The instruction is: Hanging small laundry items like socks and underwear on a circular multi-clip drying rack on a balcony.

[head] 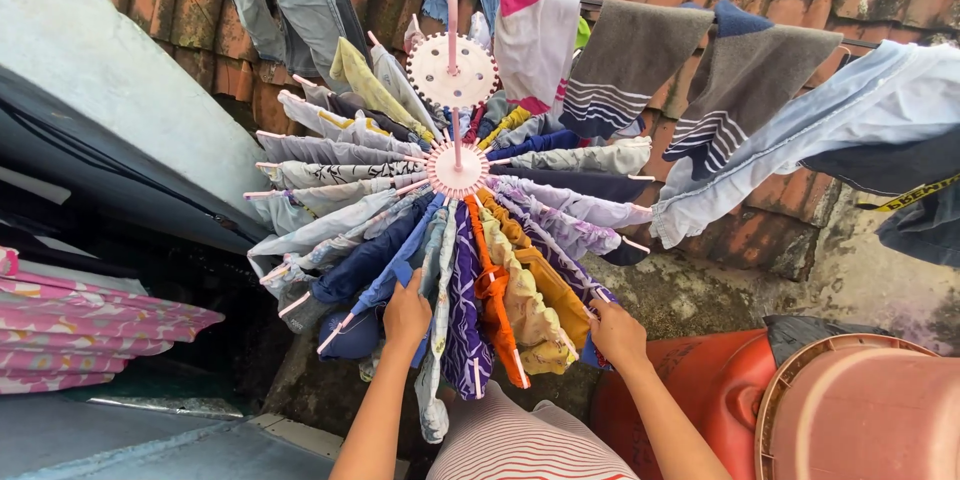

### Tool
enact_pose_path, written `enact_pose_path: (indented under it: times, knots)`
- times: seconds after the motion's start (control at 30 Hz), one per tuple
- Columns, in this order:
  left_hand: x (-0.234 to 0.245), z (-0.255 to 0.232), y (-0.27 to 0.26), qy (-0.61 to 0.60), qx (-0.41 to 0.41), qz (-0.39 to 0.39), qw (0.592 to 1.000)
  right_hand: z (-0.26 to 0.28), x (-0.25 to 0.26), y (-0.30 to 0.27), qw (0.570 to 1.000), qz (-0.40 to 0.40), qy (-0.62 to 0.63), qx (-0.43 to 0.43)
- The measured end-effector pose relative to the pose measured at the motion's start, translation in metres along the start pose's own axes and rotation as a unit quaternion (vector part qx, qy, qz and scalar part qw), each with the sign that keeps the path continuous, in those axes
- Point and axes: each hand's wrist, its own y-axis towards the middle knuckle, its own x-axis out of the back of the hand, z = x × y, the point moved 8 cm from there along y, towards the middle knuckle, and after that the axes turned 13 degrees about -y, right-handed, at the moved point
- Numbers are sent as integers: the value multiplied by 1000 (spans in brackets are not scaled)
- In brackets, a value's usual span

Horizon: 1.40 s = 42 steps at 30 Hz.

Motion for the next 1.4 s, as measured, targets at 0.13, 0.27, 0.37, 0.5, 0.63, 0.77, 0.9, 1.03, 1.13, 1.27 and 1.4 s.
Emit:
enact_pose_path:
  times: [0.13,0.27,0.37,0.5,0.63,0.77,0.9,1.03,1.13,1.27,1.4]
  knots:
    - [-33,25,12,6,-1,4,1000,-23,-4,13,999,-44,-7,-29]
    - [-51,21,10,-4,-9,19,1000,-37,19,0,994,-42,79,-56]
    - [-61,10,3,-7,-10,36,999,-58,29,-10,986,-41,149,-67]
    - [-58,2,-8,-14,10,27,999,-97,45,-26,966,-87,211,-125]
    - [-10,-48,-26,-62,25,-19,998,-140,48,-32,948,-130,245,-158]
    - [17,-66,-43,-37,34,-34,998,-137,67,-48,952,-118,231,-163]
    - [16,-55,-47,9,25,-52,998,-96,79,-55,964,-52,236,-108]
    - [16,-41,-46,37,33,-76,996,-72,64,-46,970,-29,225,-84]
    - [22,-34,-44,55,38,-91,994,-55,58,-40,977,-7,203,-67]
    - [9,0,-37,96,135,-42,985,-62,22,-20,980,86,143,-106]
    - [-5,5,-36,134,103,-32,985,-68,8,-1,976,32,194,-98]
